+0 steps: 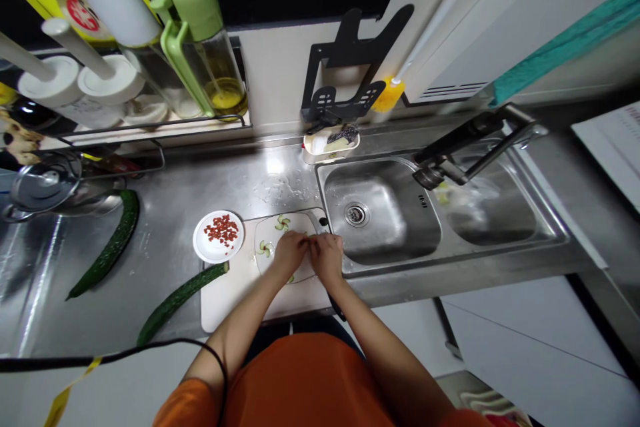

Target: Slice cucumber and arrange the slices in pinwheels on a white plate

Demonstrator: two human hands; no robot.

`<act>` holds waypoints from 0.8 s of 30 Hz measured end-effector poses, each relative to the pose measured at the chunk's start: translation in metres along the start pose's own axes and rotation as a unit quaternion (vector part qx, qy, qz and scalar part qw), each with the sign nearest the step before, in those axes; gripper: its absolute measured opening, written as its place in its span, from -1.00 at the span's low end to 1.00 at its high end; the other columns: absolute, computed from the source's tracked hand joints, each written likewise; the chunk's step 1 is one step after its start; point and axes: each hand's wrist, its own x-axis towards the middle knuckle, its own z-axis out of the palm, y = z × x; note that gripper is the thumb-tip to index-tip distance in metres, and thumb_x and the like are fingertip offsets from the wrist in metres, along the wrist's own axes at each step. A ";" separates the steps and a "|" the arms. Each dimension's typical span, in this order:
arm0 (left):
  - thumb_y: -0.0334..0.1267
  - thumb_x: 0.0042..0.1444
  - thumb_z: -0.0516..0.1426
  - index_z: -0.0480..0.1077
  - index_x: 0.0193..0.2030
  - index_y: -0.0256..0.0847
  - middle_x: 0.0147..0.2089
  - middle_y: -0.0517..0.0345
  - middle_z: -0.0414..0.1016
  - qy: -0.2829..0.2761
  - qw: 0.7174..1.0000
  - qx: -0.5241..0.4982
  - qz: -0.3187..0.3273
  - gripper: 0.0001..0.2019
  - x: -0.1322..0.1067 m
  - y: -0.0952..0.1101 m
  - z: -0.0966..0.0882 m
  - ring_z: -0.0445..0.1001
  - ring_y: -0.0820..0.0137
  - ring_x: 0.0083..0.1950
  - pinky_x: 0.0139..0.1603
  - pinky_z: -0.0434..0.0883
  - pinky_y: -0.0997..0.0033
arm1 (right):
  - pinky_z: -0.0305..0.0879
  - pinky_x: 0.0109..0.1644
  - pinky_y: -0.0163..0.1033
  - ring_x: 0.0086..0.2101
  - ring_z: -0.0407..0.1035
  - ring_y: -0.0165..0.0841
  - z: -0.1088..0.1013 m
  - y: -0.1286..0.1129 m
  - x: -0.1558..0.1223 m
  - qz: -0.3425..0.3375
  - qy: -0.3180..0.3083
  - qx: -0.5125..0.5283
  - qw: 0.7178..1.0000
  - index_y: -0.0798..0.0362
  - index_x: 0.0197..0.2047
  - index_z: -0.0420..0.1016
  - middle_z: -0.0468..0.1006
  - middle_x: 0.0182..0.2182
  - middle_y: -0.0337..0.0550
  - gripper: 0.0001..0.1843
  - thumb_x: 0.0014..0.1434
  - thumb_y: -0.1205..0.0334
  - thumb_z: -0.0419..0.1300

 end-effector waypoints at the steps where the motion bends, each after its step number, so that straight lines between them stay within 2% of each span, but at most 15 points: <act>1: -0.40 0.08 0.11 0.53 -0.24 -0.17 -0.28 0.13 0.52 -0.002 1.000 0.003 0.000 -0.81 0.000 0.000 0.000 0.43 0.39 -0.20 -0.12 0.33 0.42 | 0.06 -0.07 -0.15 -0.20 0.21 -0.24 0.000 0.000 0.000 0.000 0.001 0.000 1.000 0.04 -0.29 0.51 0.47 -0.32 -0.08 -0.82 0.18 0.33 0.07; 9: -0.37 0.09 0.12 0.53 -0.21 -0.19 -0.26 0.10 0.53 0.014 1.000 -0.006 -0.003 -0.83 -0.005 0.003 -0.009 0.44 0.39 -0.18 -0.10 0.35 0.41 | 0.07 -0.03 -0.13 -0.20 0.25 -0.24 -0.010 0.004 -0.005 -0.014 0.019 0.028 0.999 0.05 -0.26 0.49 0.49 -0.32 -0.09 -0.85 0.17 0.32 0.09; 15: -0.39 0.07 0.13 0.52 -0.20 -0.18 -0.21 0.10 0.54 0.064 0.997 -0.032 -0.017 -0.82 -0.018 -0.004 -0.031 0.45 0.42 -0.23 -0.13 0.38 0.44 | 0.08 -0.04 -0.12 -0.24 0.26 -0.26 -0.022 0.009 -0.015 -0.023 0.034 0.045 0.998 0.04 -0.27 0.49 0.50 -0.34 -0.12 -0.84 0.17 0.31 0.08; 19: -0.30 0.10 0.11 0.52 -0.21 -0.17 -0.18 0.08 0.54 0.118 0.992 -0.041 -0.016 -0.83 -0.042 -0.025 -0.057 0.46 0.42 -0.23 -0.18 0.38 0.47 | 0.10 -0.06 -0.12 -0.25 0.25 -0.25 -0.022 0.003 -0.024 -0.038 0.024 0.056 0.997 0.04 -0.29 0.50 0.49 -0.36 -0.11 -0.85 0.17 0.31 0.09; 22: -0.22 0.10 0.11 0.53 -0.22 -0.15 -0.28 0.12 0.54 0.162 0.984 -0.005 -0.076 -0.81 -0.065 -0.050 -0.077 0.43 0.44 -0.36 -0.26 0.36 0.47 | 0.12 -0.06 -0.12 -0.23 0.25 -0.24 -0.017 -0.007 -0.030 -0.062 0.000 0.069 0.996 0.04 -0.28 0.49 0.49 -0.34 -0.11 -0.85 0.16 0.36 0.09; 24: -0.15 0.09 0.11 0.53 -0.22 -0.15 -0.29 0.13 0.55 0.193 0.973 0.016 -0.127 -0.78 -0.080 -0.068 -0.090 0.43 0.42 -0.36 -0.26 0.36 0.46 | 0.13 -0.06 -0.12 -0.22 0.24 -0.23 -0.013 -0.014 -0.033 -0.075 -0.016 0.074 0.994 0.05 -0.28 0.49 0.48 -0.34 -0.11 -0.85 0.16 0.38 0.09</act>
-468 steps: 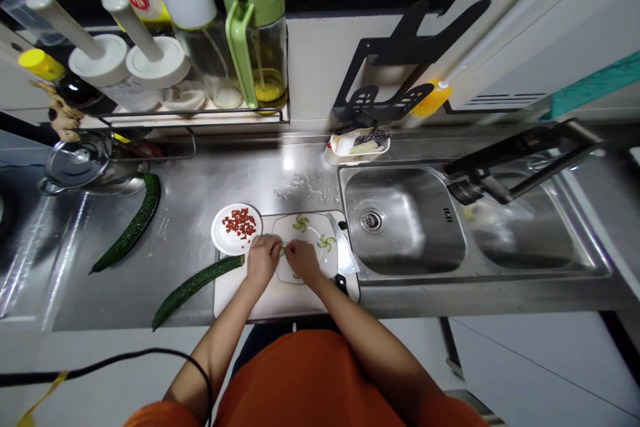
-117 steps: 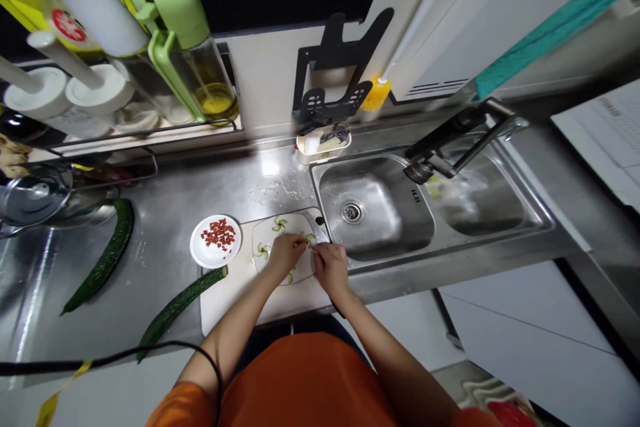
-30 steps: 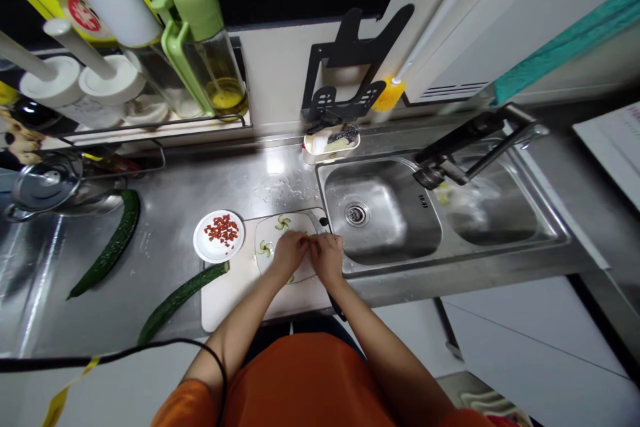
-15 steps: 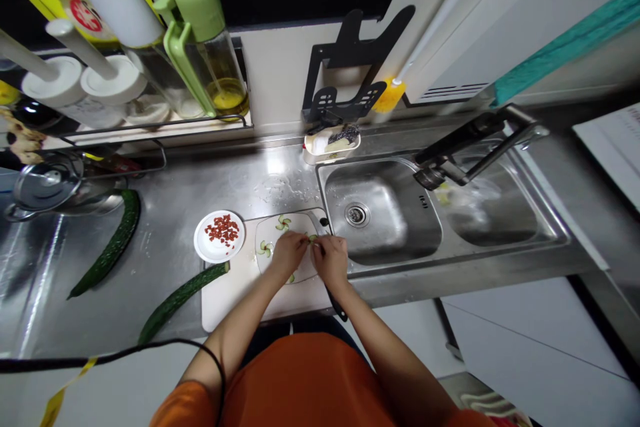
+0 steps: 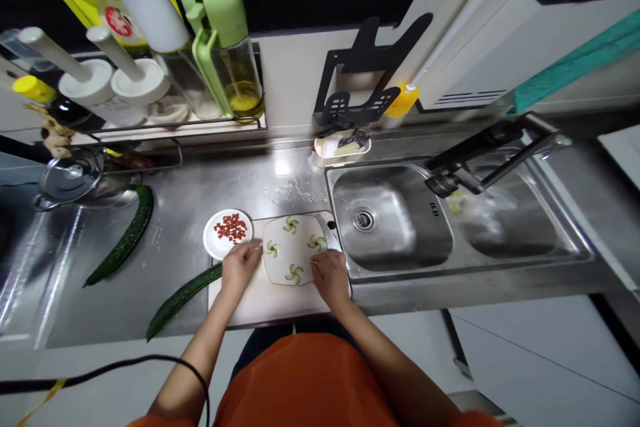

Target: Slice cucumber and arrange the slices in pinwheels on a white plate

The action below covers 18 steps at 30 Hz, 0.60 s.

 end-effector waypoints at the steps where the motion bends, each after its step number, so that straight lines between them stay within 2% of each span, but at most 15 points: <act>1: -0.13 0.08 0.11 0.53 -0.24 -0.14 -0.29 0.13 0.56 0.017 0.999 0.010 -0.028 -0.77 -0.001 -0.009 -0.007 0.44 0.41 -0.37 -0.27 0.36 0.45 | 0.13 -0.06 -0.12 -0.22 0.24 -0.23 0.002 -0.003 0.000 -0.006 -0.007 0.002 1.000 0.05 -0.29 0.49 0.47 -0.35 -0.10 -0.85 0.16 0.38 0.09; 4: -0.12 0.05 0.11 0.53 -0.25 -0.13 -0.24 0.14 0.56 0.040 0.994 0.031 -0.094 -0.77 -0.002 -0.030 -0.026 0.44 0.40 -0.38 -0.24 0.35 0.44 | 0.16 -0.08 -0.13 -0.23 0.23 -0.24 0.008 -0.012 0.001 -0.028 -0.024 0.004 0.999 0.05 -0.33 0.48 0.45 -0.38 -0.11 -0.85 0.17 0.36 0.09; 7: -0.11 0.05 0.10 0.53 -0.29 -0.13 -0.23 0.14 0.56 0.046 0.991 0.040 -0.120 -0.78 0.002 -0.037 -0.034 0.45 0.39 -0.35 -0.19 0.35 0.43 | 0.16 -0.09 -0.14 -0.24 0.21 -0.24 0.011 -0.018 0.002 -0.045 -0.035 0.000 0.998 0.04 -0.35 0.48 0.43 -0.41 -0.12 -0.84 0.18 0.34 0.08; 14: -0.16 0.08 0.05 0.51 -0.36 -0.12 -0.28 0.15 0.56 0.026 0.995 0.066 -0.074 -0.78 0.020 -0.020 -0.022 0.46 0.39 -0.26 -0.19 0.30 0.48 | 0.16 -0.10 -0.13 -0.23 0.21 -0.24 0.013 -0.024 0.002 -0.061 -0.047 -0.014 0.997 0.03 -0.35 0.50 0.43 -0.40 -0.11 -0.82 0.20 0.32 0.08; 18: -0.16 0.07 0.05 0.51 -0.40 -0.12 -0.34 0.11 0.56 0.003 0.990 0.098 -0.102 -0.78 0.031 -0.012 -0.014 0.44 0.37 -0.32 -0.32 0.25 0.48 | 0.16 -0.10 -0.14 -0.24 0.22 -0.25 0.012 -0.025 0.002 -0.058 -0.053 -0.016 0.997 0.03 -0.35 0.50 0.42 -0.40 -0.11 -0.82 0.20 0.32 0.07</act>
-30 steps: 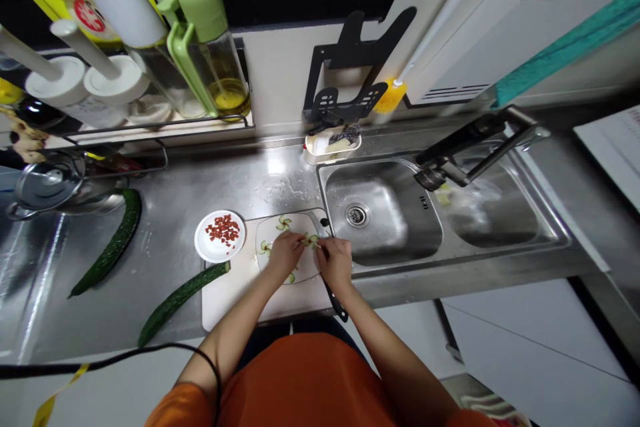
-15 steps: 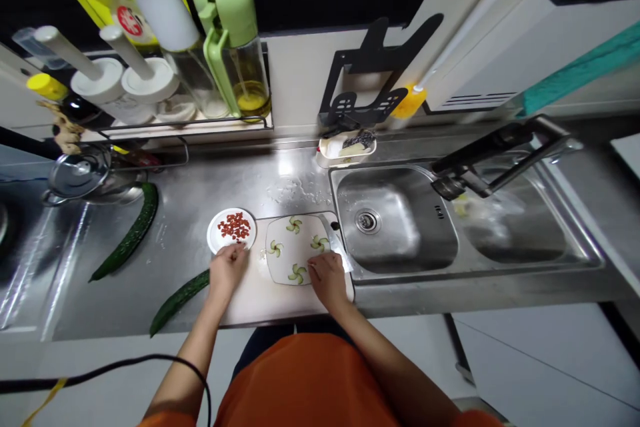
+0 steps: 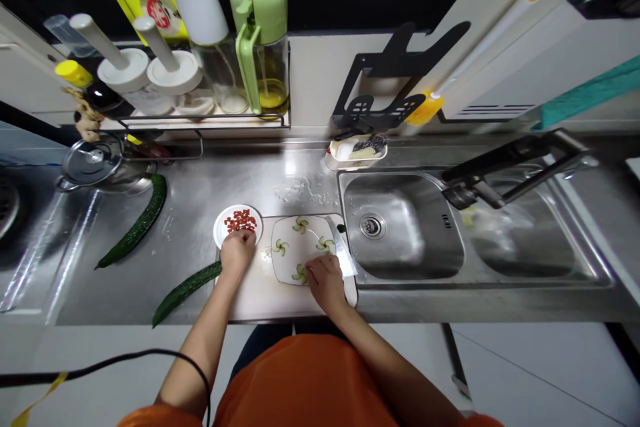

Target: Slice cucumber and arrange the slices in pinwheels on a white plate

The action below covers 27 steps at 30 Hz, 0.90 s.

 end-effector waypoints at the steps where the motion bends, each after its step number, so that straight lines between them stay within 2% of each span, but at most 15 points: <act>1: -0.15 0.07 0.05 0.51 -0.40 -0.12 -0.34 0.10 0.56 -0.004 1.000 0.010 -0.009 -0.78 0.002 0.001 0.001 0.44 0.36 -0.34 -0.35 0.24 0.47 | 0.16 -0.10 -0.14 -0.23 0.22 -0.25 0.000 0.000 0.000 0.002 0.000 0.000 1.000 0.03 -0.34 0.51 0.43 -0.40 -0.11 -0.82 0.20 0.31 0.08; 8: -0.14 0.07 0.04 0.49 -0.46 -0.16 -0.40 0.06 0.54 -0.005 0.999 0.024 -0.034 -0.74 0.005 0.003 0.002 0.41 0.36 -0.39 -0.40 0.18 0.47 | 0.16 -0.12 -0.15 -0.22 0.21 -0.24 -0.002 0.001 -0.001 0.009 0.004 0.004 1.000 0.01 -0.36 0.50 0.42 -0.41 -0.12 -0.81 0.20 0.31 0.08; 15: -0.05 0.00 0.08 0.45 -0.54 -0.17 -0.59 0.23 0.39 -0.017 0.994 -0.079 -0.079 -0.72 0.003 -0.008 -0.002 0.36 0.44 -0.47 -0.40 0.22 0.53 | 0.16 -0.11 -0.15 -0.24 0.18 -0.24 -0.001 0.001 0.001 0.006 0.004 0.009 1.000 0.02 -0.37 0.49 0.42 -0.41 -0.11 -0.83 0.19 0.32 0.08; 18: 0.00 -0.07 0.14 0.46 -0.53 -0.18 -0.59 0.28 0.38 -0.006 0.987 -0.128 -0.100 -0.72 0.004 -0.016 0.000 0.33 0.48 -0.50 -0.41 0.22 0.56 | 0.16 -0.10 -0.14 -0.23 0.18 -0.23 0.001 0.000 0.005 0.003 0.004 0.022 1.000 0.03 -0.37 0.49 0.43 -0.41 -0.12 -0.84 0.17 0.35 0.09; 22: 0.01 -0.14 0.19 0.53 -0.38 -0.21 -0.54 0.27 0.44 -0.020 0.965 -0.231 -0.121 -0.68 0.002 -0.020 0.001 0.29 0.52 -0.53 -0.47 0.21 0.57 | 0.15 -0.09 -0.13 -0.22 0.20 -0.23 0.010 -0.011 0.024 -0.005 0.006 0.052 0.999 0.02 -0.35 0.51 0.44 -0.39 -0.12 -0.86 0.14 0.35 0.12; 27: 0.02 -0.19 0.23 0.55 -0.28 -0.27 -0.64 0.32 0.36 -0.056 0.928 -0.334 -0.157 -0.59 -0.004 -0.016 0.000 0.17 0.58 -0.63 -0.58 0.12 0.57 | 0.12 -0.03 -0.14 -0.21 0.23 -0.26 0.037 -0.041 0.065 -0.024 -0.030 0.089 0.995 0.00 -0.31 0.51 0.47 -0.36 -0.17 -0.88 0.15 0.34 0.14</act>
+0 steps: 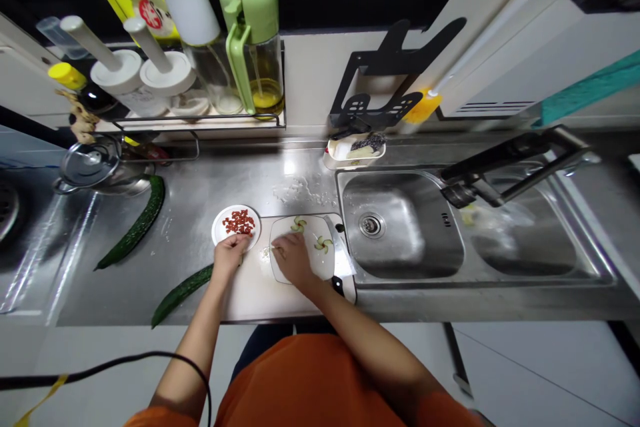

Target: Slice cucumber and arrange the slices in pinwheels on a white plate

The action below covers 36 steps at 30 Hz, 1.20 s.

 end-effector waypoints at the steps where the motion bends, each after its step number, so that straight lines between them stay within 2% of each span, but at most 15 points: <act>1: 0.01 -0.21 0.24 0.55 -0.27 -0.28 -0.63 0.31 0.37 -0.004 1.000 -0.020 -0.006 -0.58 -0.001 0.001 0.001 0.17 0.58 -0.64 -0.59 0.12 0.57 | 0.12 -0.03 -0.15 -0.21 0.23 -0.27 0.007 -0.005 0.008 -0.004 -0.008 0.004 1.000 0.00 -0.32 0.51 0.48 -0.36 -0.17 -0.90 0.13 0.33 0.16; 7: -0.06 -0.26 0.28 0.57 -0.29 -0.29 -0.58 0.25 0.46 -0.020 0.995 -0.096 -0.031 -0.60 -0.003 0.005 0.003 0.21 0.60 -0.63 -0.59 0.12 0.58 | 0.12 -0.08 -0.18 -0.21 0.25 -0.27 0.028 -0.021 0.031 0.016 -0.003 0.051 0.999 -0.01 -0.33 0.53 0.51 -0.35 -0.18 -0.93 0.13 0.29 0.20; 12: -0.06 -0.28 0.31 0.57 -0.34 -0.28 -0.60 0.26 0.46 -0.035 0.991 -0.124 -0.043 -0.63 -0.005 0.008 0.002 0.22 0.60 -0.63 -0.55 0.16 0.57 | 0.10 -0.07 -0.21 -0.23 0.26 -0.29 0.030 -0.023 0.031 0.025 0.006 0.081 0.996 0.00 -0.34 0.54 0.53 -0.37 -0.21 -0.92 0.14 0.29 0.20; 16: -0.07 -0.30 0.32 0.56 -0.38 -0.29 -0.54 0.20 0.51 -0.045 0.989 -0.134 -0.032 -0.65 -0.006 0.009 0.001 0.29 0.57 -0.58 -0.50 0.21 0.56 | 0.11 -0.07 -0.22 -0.23 0.28 -0.30 0.032 -0.024 0.033 0.036 0.017 0.095 0.995 0.01 -0.34 0.54 0.55 -0.37 -0.22 -0.92 0.13 0.32 0.20; 21: -0.06 -0.29 0.31 0.56 -0.38 -0.29 -0.41 0.12 0.57 -0.052 0.991 -0.124 -0.014 -0.64 -0.007 0.011 0.001 0.39 0.50 -0.45 -0.40 0.28 0.54 | 0.12 -0.09 -0.23 -0.27 0.30 -0.32 0.033 -0.027 0.035 0.059 0.029 0.110 0.992 0.02 -0.39 0.53 0.56 -0.40 -0.24 -0.90 0.10 0.38 0.21; 25: -0.02 -0.24 0.28 0.56 -0.34 -0.30 -0.44 0.13 0.55 -0.058 0.994 -0.096 -0.010 -0.61 -0.006 0.007 0.000 0.37 0.50 -0.48 -0.43 0.27 0.54 | 0.12 -0.09 -0.23 -0.29 0.32 -0.33 0.034 -0.027 0.036 0.067 0.037 0.120 0.990 0.02 -0.41 0.52 0.57 -0.42 -0.26 -0.89 0.08 0.40 0.21; 28: 0.00 -0.14 0.22 0.56 -0.28 -0.28 -0.49 0.16 0.53 -0.036 0.999 -0.022 0.008 -0.61 -0.003 0.002 -0.005 0.35 0.49 -0.53 -0.45 0.27 0.52 | 0.12 -0.07 -0.21 -0.30 0.33 -0.34 0.031 -0.023 0.034 0.069 0.037 0.114 0.990 0.02 -0.42 0.51 0.56 -0.43 -0.26 -0.88 0.11 0.37 0.19; 30: -0.03 -0.05 0.16 0.56 -0.26 -0.23 -0.44 0.14 0.55 0.001 0.995 0.079 0.056 -0.66 -0.001 -0.002 -0.009 0.40 0.45 -0.48 -0.39 0.31 0.48 | 0.12 -0.05 -0.19 -0.29 0.34 -0.34 0.027 -0.018 0.030 0.065 0.032 0.099 0.992 0.02 -0.43 0.50 0.56 -0.43 -0.24 -0.86 0.14 0.35 0.17; 33: -0.13 0.04 0.09 0.56 -0.23 -0.18 -0.24 0.05 0.58 0.039 0.953 0.245 0.172 -0.72 0.001 -0.005 -0.013 0.48 0.34 -0.26 -0.16 0.36 0.38 | 0.12 -0.01 -0.15 -0.30 0.33 -0.33 0.014 -0.007 0.019 0.042 0.027 0.068 0.996 0.03 -0.42 0.48 0.54 -0.42 -0.22 -0.83 0.18 0.34 0.13; 36: -0.19 0.11 0.03 0.54 -0.15 -0.23 -0.16 -0.07 0.56 0.059 0.910 0.331 0.244 -0.69 -0.002 -0.006 -0.013 0.47 0.24 -0.11 -0.02 0.35 0.27 | 0.15 -0.03 -0.15 -0.23 0.28 -0.29 -0.004 0.009 0.001 0.001 0.044 0.023 0.999 0.05 -0.36 0.50 0.51 -0.40 -0.17 -0.85 0.20 0.31 0.12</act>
